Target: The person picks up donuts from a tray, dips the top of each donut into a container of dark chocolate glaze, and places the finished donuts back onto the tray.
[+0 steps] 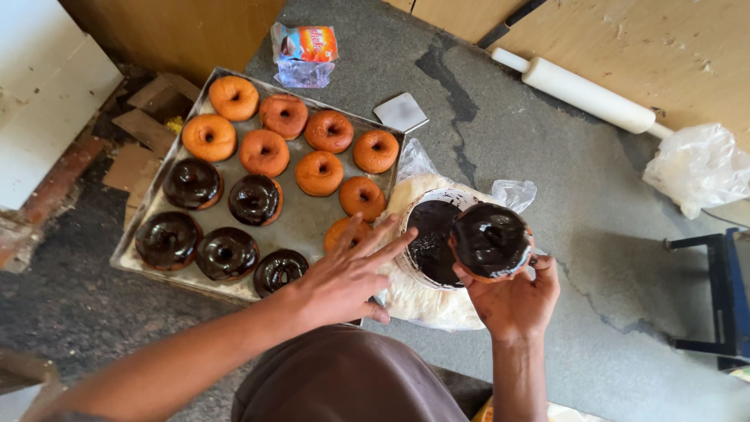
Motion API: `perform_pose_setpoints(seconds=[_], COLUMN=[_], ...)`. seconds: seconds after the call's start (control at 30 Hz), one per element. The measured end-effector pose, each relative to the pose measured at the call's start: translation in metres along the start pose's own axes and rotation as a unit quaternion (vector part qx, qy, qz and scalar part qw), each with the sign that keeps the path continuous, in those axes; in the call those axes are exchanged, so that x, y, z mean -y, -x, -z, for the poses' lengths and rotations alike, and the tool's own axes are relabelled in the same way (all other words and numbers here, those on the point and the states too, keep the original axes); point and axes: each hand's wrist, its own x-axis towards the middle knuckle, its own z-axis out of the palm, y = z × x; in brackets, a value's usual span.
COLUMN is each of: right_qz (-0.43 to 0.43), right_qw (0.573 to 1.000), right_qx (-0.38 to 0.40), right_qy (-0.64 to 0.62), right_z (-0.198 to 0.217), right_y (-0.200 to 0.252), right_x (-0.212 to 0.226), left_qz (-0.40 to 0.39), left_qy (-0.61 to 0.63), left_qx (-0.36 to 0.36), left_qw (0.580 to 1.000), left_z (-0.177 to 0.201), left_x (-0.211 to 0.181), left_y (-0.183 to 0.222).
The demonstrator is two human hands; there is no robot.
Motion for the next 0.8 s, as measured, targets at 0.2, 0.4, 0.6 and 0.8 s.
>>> perform_pose_setpoints(seconds=[0.2, 0.4, 0.6, 0.8], right_qz=[-0.072, -0.169, -0.303, -0.324], right_qw=[0.992, 0.982, 0.924, 0.892], right_qx=[-0.087, -0.083, -0.183, -0.212], right_qy=[0.051, 0.004, 0.142, 0.234], right_z=[-0.031, -0.038, -0.010, 0.024], right_y=[-0.022, -0.046, -0.103, -0.144], right_x=[-0.032, -0.095, -0.179, -0.238], left_qz=[0.100, 0.311, 0.375, 0.426], left_qy=[0.157, 0.228, 0.251, 0.288], left_qx=[-0.173, -0.333, -0.366, -0.330], left_qw=[0.967, 0.861, 0.814, 0.792], left_z=[0.015, 0.001, -0.011, -0.010], left_x=[0.041, 0.074, 0.089, 0.105], left_y=[0.061, 0.134, 0.171, 0.188])
